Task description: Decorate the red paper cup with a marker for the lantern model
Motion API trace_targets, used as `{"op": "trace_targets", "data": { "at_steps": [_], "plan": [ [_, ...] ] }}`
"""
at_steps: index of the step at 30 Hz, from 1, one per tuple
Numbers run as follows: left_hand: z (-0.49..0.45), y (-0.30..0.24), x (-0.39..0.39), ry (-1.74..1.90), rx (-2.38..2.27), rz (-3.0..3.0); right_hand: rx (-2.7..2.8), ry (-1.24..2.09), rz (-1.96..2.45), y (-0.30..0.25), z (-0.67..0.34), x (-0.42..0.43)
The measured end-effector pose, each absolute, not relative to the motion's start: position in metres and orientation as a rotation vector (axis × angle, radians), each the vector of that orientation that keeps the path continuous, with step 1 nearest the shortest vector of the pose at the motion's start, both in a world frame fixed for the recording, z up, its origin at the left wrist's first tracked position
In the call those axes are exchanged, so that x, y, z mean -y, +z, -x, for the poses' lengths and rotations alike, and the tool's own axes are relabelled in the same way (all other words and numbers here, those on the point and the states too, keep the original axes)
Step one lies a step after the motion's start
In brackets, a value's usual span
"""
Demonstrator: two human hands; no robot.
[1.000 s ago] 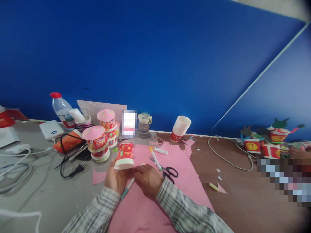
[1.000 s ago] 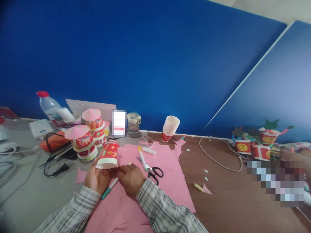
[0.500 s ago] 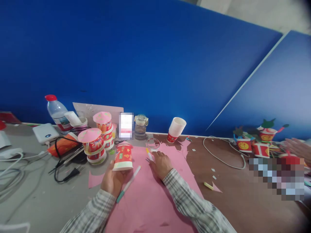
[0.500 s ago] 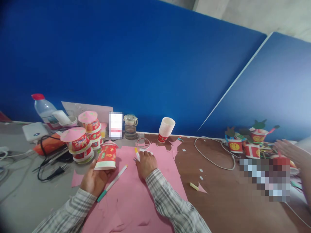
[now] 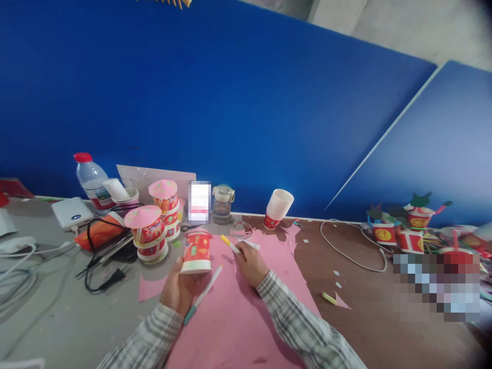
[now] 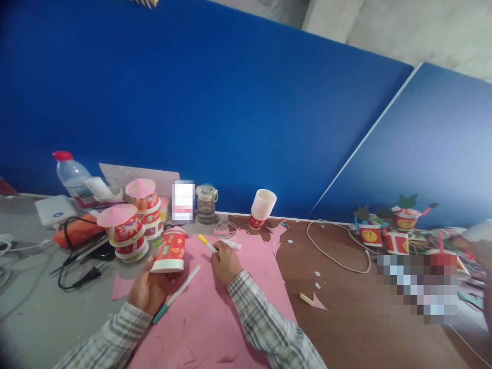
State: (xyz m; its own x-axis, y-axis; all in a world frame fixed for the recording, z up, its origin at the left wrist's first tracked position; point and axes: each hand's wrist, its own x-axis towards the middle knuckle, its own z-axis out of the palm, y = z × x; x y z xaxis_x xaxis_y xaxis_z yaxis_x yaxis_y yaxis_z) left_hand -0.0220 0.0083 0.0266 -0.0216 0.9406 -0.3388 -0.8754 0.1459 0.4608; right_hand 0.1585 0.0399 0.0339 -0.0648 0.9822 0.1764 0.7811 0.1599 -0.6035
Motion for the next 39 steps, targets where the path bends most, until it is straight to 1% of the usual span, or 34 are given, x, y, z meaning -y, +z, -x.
{"op": "trace_targets", "data": {
  "at_steps": [4,10,16,21,26,29,31,32,36,39],
  "plan": [
    [0.023,0.025,-0.009,1.449,-0.661,-0.116,1.775,0.568,1.639,0.035,-0.149,-0.032],
    [0.022,0.026,-0.008,1.444,-0.636,-0.119,1.615,0.607,1.668,0.038,-0.146,-0.027],
    [0.021,0.03,-0.008,1.453,-0.674,-0.138,1.571,0.622,1.674,0.037,-0.148,-0.027],
    [0.023,0.025,-0.009,1.468,-0.655,-0.129,1.561,0.664,1.595,0.037,-0.159,-0.033],
    [0.023,0.019,-0.009,1.498,-0.677,-0.216,1.538,0.834,1.503,0.048,-0.171,-0.034],
    [0.02,0.022,-0.007,1.476,-0.708,-0.306,1.464,1.031,1.334,0.06,-0.171,-0.025],
    [0.018,0.026,-0.005,1.452,-0.68,-0.392,1.295,1.236,1.047,0.069,-0.167,-0.017],
    [0.017,0.028,-0.004,1.437,-0.659,-0.426,1.27,1.275,0.977,0.073,-0.165,-0.013],
    [0.016,0.033,-0.001,1.422,-0.631,-0.475,1.155,1.363,0.717,0.08,-0.154,-0.001],
    [0.017,0.032,-0.002,1.424,-0.64,-0.485,1.141,1.284,0.636,0.074,-0.145,0.005]
  ]
}}
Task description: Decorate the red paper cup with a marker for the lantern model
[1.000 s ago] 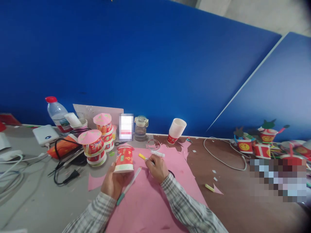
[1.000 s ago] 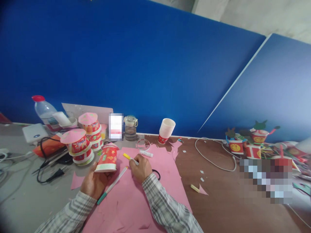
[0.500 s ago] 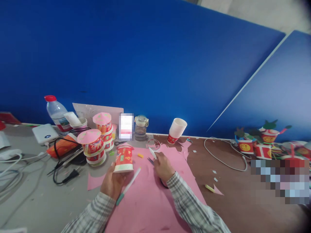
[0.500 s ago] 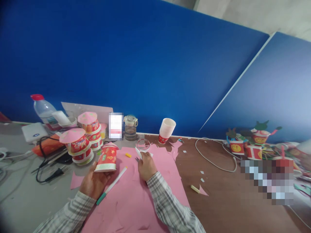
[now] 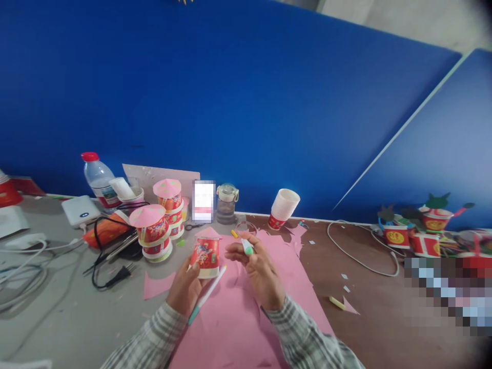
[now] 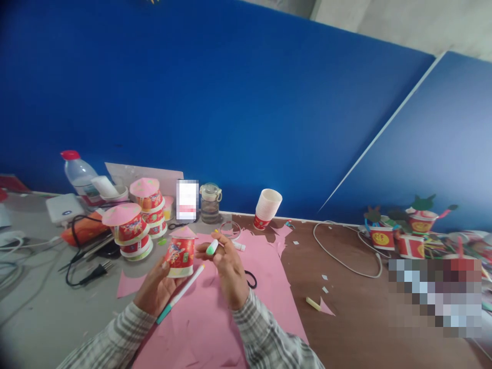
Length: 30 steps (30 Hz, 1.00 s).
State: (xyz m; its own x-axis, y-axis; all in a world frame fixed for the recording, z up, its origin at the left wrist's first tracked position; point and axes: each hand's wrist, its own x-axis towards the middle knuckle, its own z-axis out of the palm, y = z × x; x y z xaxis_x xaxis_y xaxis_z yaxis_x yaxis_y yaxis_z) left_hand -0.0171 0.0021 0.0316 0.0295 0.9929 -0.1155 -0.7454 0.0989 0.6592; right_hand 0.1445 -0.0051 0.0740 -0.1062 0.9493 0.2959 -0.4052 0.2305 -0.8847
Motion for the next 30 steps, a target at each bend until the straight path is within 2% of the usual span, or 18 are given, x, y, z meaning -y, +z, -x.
{"op": "trace_targets", "data": {
  "at_steps": [5,11,16,24,30],
  "plan": [
    [0.017,0.027,-0.005,1.494,-0.665,-0.526,1.372,0.761,0.958,0.051,-0.127,0.018],
    [0.016,0.026,-0.004,1.457,-0.593,-0.432,1.68,0.474,1.019,0.035,-0.114,0.024],
    [0.019,0.027,-0.004,1.349,-0.514,-0.266,1.681,0.439,1.007,0.035,-0.116,0.022],
    [0.019,0.023,-0.006,1.364,-0.625,-0.252,1.668,0.426,0.752,0.037,-0.128,0.033],
    [0.02,0.024,-0.007,1.403,-0.618,-0.355,1.679,0.428,0.787,0.037,-0.123,0.032]
  ]
}}
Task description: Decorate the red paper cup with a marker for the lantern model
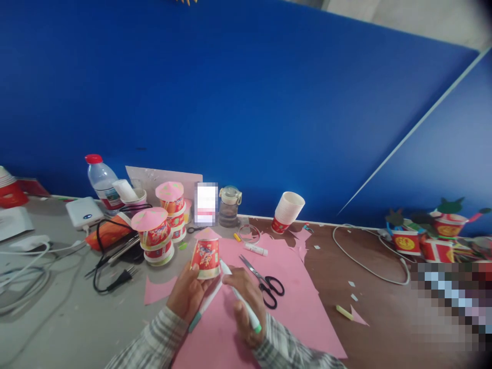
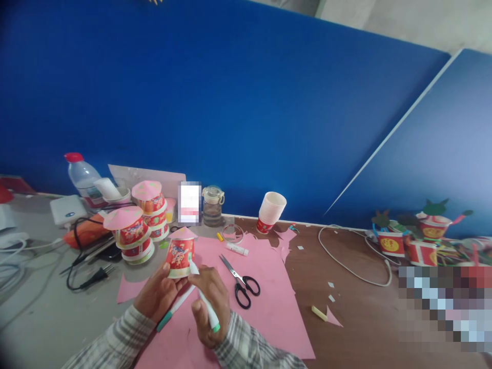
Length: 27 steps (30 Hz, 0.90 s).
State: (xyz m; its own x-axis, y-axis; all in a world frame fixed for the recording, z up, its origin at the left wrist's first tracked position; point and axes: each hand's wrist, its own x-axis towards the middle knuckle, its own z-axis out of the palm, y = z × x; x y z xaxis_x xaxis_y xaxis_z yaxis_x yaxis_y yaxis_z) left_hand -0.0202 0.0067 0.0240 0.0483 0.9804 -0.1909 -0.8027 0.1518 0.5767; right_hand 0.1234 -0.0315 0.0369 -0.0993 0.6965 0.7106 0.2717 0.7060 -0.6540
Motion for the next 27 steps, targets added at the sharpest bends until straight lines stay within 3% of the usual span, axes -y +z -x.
{"op": "trace_targets", "data": {
  "at_steps": [27],
  "plan": [
    [0.02,0.022,-0.005,1.346,-0.596,-0.382,1.652,0.461,0.947,0.034,-0.117,0.031]
  ]
}}
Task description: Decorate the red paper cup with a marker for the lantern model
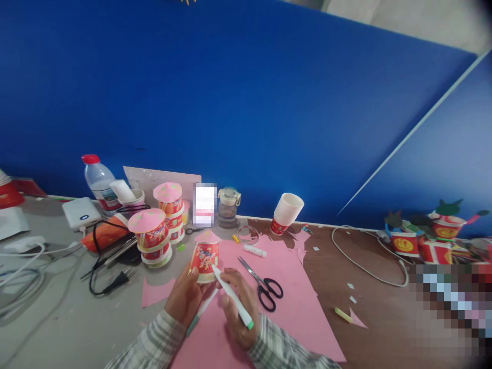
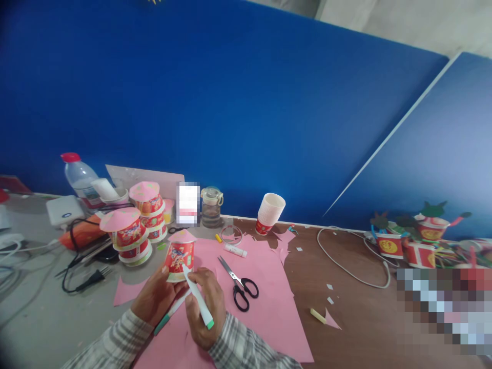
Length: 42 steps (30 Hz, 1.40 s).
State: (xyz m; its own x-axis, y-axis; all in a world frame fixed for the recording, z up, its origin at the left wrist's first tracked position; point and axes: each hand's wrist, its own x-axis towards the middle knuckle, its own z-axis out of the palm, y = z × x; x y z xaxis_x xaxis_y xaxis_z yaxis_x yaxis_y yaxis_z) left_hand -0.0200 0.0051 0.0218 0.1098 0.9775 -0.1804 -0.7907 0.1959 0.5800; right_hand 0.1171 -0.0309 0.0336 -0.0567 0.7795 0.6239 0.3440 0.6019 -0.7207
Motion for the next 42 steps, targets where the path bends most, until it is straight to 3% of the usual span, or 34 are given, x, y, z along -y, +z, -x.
{"op": "trace_targets", "data": {
  "at_steps": [13,42],
  "plan": [
    [0.0195,0.0224,-0.0051,1.342,-0.611,-0.391,1.682,0.539,0.958,0.0357,-0.1176,0.0291],
    [0.0192,0.0215,-0.0044,1.362,-0.617,-0.38,1.69,0.384,0.869,0.0337,-0.1188,0.0267]
  ]
}}
